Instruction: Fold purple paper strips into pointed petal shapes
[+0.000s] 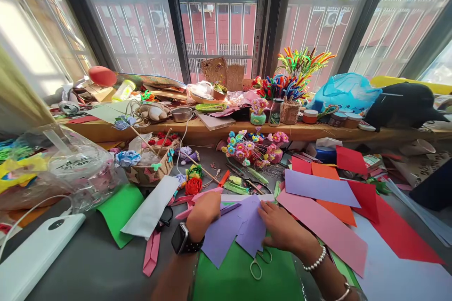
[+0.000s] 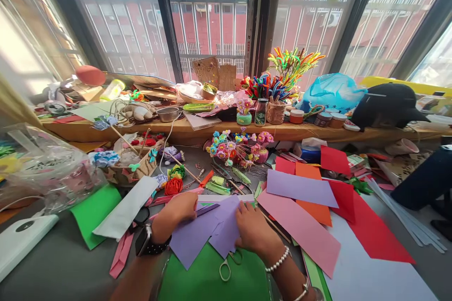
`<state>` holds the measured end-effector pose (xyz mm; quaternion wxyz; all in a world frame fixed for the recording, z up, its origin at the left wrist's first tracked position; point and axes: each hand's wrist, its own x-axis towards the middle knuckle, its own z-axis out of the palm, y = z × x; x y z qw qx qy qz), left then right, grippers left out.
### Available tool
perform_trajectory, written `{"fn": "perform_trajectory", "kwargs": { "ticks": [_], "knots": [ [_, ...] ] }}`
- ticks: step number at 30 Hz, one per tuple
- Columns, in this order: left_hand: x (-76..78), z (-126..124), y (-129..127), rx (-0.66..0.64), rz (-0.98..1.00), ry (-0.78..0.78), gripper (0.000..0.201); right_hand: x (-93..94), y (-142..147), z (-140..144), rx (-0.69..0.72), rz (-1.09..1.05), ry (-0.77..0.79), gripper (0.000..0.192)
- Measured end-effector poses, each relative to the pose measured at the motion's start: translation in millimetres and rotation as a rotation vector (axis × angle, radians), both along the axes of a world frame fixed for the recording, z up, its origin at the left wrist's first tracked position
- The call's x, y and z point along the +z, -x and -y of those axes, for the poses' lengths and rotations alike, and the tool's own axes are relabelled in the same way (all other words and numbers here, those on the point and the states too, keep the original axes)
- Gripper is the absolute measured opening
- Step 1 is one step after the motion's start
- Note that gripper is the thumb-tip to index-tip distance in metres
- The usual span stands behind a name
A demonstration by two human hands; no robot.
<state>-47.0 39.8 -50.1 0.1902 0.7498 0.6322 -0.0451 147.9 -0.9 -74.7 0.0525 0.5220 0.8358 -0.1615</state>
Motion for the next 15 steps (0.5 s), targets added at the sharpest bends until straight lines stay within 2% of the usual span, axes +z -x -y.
{"fn": "perform_trajectory", "kwargs": {
  "ticks": [3, 5, 9, 13, 15],
  "knots": [
    [8.0, -1, 9, 0.06, -0.106, 0.024, 0.024, 5.7, 2, 3, 0.03, 0.011, 0.036, 0.087],
    [14.5, 0, 12, 0.087, -0.143, 0.001, 0.021, 7.9, 5, 5, 0.049, 0.036, 0.03, 0.085],
    [22.7, 3, 10, 0.087, -0.128, -0.063, 0.021, 6.8, 11, 9, 0.111, 0.03, -0.005, 0.07],
    [22.2, 9, 1, 0.026, -0.069, -0.083, 0.027, 3.7, 14, 10, 0.12, 0.008, -0.055, 0.045],
    [20.5, 11, -4, -0.016, -0.038, -0.086, 0.03, 3.1, 14, 9, 0.112, -0.009, -0.081, 0.038]
  ]
}}
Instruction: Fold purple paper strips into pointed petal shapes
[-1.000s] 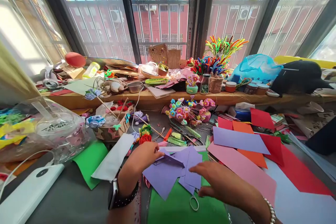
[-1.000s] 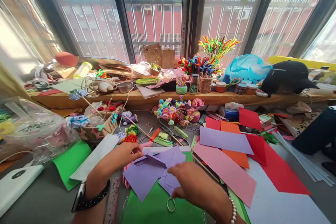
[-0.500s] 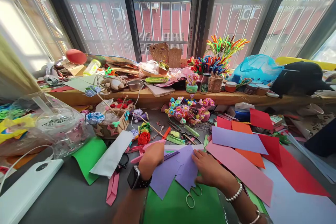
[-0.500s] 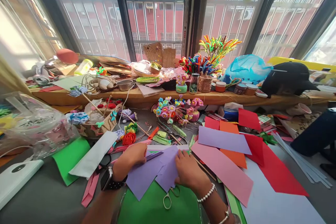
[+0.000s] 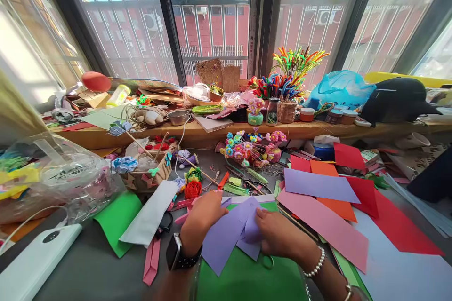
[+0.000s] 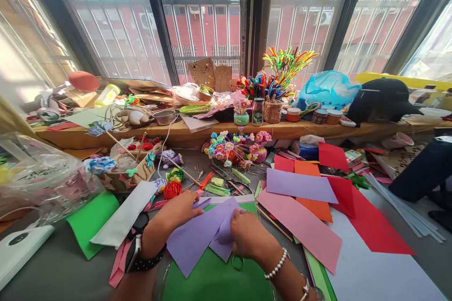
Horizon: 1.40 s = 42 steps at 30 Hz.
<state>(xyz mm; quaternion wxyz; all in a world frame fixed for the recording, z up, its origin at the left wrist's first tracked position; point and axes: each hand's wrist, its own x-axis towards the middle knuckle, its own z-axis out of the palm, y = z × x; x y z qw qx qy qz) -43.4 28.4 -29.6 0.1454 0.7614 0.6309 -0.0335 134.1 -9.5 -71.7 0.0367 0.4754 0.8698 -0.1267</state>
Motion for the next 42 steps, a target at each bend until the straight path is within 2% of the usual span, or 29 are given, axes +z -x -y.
{"fn": "perform_trajectory", "kwargs": {
  "ticks": [7, 10, 13, 16, 19, 23, 26, 31, 35, 38, 42],
  "knots": [
    [-2.2, 3, -7, -0.132, 0.106, -0.019, 0.036, 8.0, -4, -15, -0.137, -0.127, -0.061, 0.035],
    [1.4, 4, -9, -0.222, 0.263, -0.043, 0.043, 15.7, -9, -18, -0.186, -0.247, -0.097, 0.034],
    [6.8, 5, -14, -0.256, 0.482, -0.046, 0.038, 23.1, -11, -16, -0.232, -0.603, -0.042, 0.023],
    [12.2, 7, -18, -0.23, 0.636, -0.019, 0.026, 29.6, -11, -12, -0.306, -1.05, 0.109, 0.016],
    [17.0, 7, -17, -0.199, 0.806, 0.036, 0.021, 36.8, -11, -8, -0.336, -1.195, 0.198, 0.018],
    [23.3, 10, -15, -0.155, 0.92, 0.122, 0.023, 47.2, -19, -5, -0.365, -1.276, 0.178, 0.022],
    [25.1, 12, -16, -0.148, 0.947, 0.192, 0.024, 52.1, -26, -2, -0.4, -1.285, 0.11, 0.021],
    [17.9, 10, -24, -0.169, 1.072, 0.205, 0.021, 55.5, -31, 3, -0.377, -0.982, -0.118, 0.02],
    [13.6, 8, -33, -0.022, 1.264, 0.291, 0.022, 55.5, -31, 4, -0.415, -0.971, -0.253, 0.021],
    [14.0, 9, -39, 0.083, 1.36, 0.247, 0.021, 52.9, -31, 3, -0.438, -0.992, -0.303, 0.023],
    [13.2, 12, -45, 0.138, 1.405, 0.193, 0.018, 45.2, -26, 2, -0.433, -0.792, -0.583, 0.026]
  ]
}}
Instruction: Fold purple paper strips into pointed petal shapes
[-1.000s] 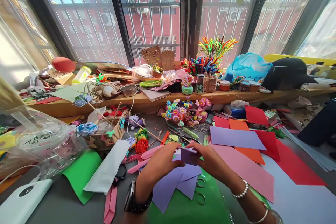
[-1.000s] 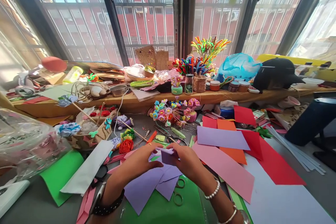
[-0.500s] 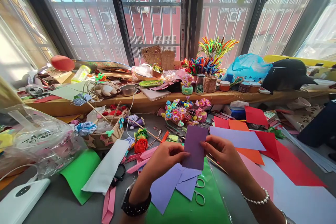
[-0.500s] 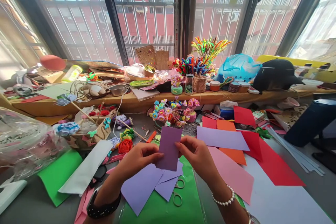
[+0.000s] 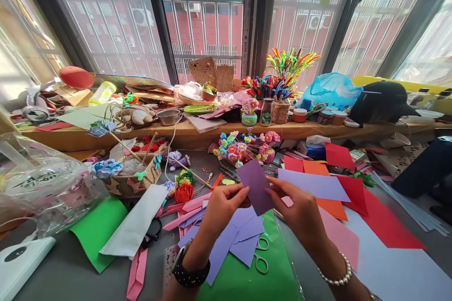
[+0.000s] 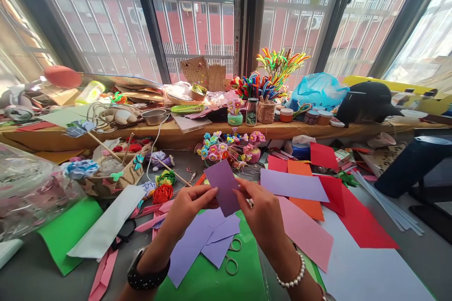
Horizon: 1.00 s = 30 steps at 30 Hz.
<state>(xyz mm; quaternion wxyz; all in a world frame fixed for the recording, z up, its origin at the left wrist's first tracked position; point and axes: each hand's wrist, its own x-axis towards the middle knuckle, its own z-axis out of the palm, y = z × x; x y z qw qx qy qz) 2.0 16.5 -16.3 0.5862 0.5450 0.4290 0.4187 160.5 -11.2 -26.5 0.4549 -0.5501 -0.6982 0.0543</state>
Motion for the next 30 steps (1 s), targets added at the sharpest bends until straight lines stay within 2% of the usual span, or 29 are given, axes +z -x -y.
{"fn": "perform_trajectory", "kwargs": {
  "ticks": [3, 7, 10, 17, 30],
  "knots": [
    [-2.8, 1, -4, -0.007, 0.033, -0.008, 0.018, -7.2, 7, 0, -0.082, 0.169, -0.211, 0.027],
    [-4.9, 1, -6, -0.009, 0.142, 0.043, 0.019, -13.8, 15, 0, 0.001, 0.19, -0.38, 0.036],
    [-3.9, 2, -6, -0.004, 0.212, 0.079, 0.022, -16.6, 16, -1, 0.078, 0.19, -0.41, 0.045],
    [-1.9, 4, -6, 0.02, 0.343, 0.088, 0.032, -20.8, 15, -5, 0.218, 0.261, -0.495, 0.051],
    [-6.0, 1, -4, 0.045, 0.258, -0.001, 0.026, -22.4, 17, -8, 0.282, 0.248, -0.466, 0.052]
  ]
}}
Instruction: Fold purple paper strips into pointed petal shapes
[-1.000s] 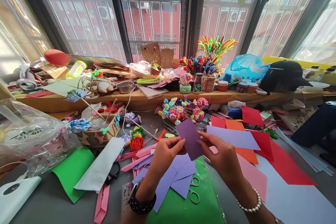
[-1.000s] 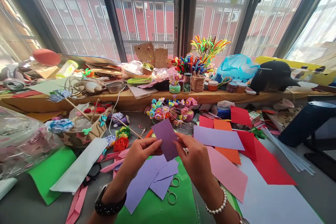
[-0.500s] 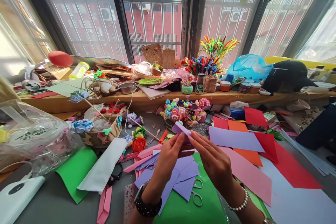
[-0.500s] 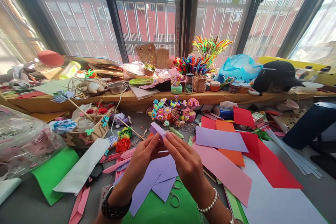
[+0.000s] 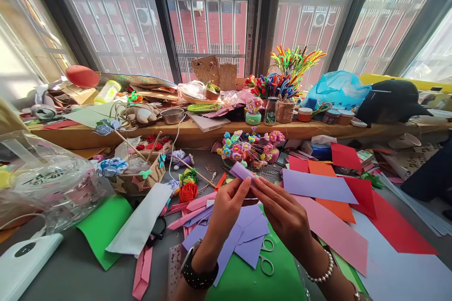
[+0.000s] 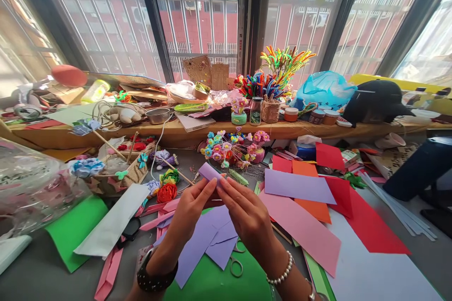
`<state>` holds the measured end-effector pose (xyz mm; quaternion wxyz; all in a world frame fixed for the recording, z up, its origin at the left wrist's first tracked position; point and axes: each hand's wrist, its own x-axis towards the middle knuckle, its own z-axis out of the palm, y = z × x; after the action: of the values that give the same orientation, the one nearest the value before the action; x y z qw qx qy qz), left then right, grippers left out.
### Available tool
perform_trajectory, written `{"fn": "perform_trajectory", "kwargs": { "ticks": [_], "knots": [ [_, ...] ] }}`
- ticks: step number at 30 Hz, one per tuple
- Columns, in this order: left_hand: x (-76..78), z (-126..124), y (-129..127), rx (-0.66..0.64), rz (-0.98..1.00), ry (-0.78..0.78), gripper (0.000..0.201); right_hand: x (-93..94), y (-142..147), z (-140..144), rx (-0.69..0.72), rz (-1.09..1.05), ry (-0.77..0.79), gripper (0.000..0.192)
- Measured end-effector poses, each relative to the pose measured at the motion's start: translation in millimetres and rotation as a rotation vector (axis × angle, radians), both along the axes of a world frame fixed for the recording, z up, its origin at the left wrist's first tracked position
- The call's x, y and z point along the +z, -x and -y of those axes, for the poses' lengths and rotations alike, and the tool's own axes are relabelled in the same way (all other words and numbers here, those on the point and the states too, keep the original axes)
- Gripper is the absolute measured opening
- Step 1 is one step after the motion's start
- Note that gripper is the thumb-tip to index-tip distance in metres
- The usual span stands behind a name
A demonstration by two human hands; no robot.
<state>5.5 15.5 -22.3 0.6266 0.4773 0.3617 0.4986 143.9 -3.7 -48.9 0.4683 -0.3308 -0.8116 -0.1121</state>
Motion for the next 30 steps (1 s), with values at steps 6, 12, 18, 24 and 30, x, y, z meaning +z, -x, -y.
{"fn": "perform_trajectory", "kwargs": {
  "ticks": [6, 12, 18, 24, 30],
  "knots": [
    [0.3, 0, 1, 0.036, -0.023, -0.036, 0.024, -0.1, 0, 0, 0.004, 0.013, 0.007, 0.05],
    [2.2, -2, 5, -0.016, -0.2, -0.088, 0.025, 12.4, -2, 5, 0.023, -0.252, 0.152, 0.026],
    [5.4, 7, 4, -0.339, -0.448, -0.149, 0.031, 23.0, -6, 7, 0.056, -0.684, 0.819, 0.019],
    [4.9, 8, 2, -0.388, -0.477, -0.103, 0.031, 23.1, -8, 4, 0.102, -0.814, 1.037, 0.023],
    [1.7, 5, 3, -0.325, -0.392, -0.087, 0.022, 22.1, -8, 4, 0.08, -0.819, 1.04, 0.024]
  ]
}}
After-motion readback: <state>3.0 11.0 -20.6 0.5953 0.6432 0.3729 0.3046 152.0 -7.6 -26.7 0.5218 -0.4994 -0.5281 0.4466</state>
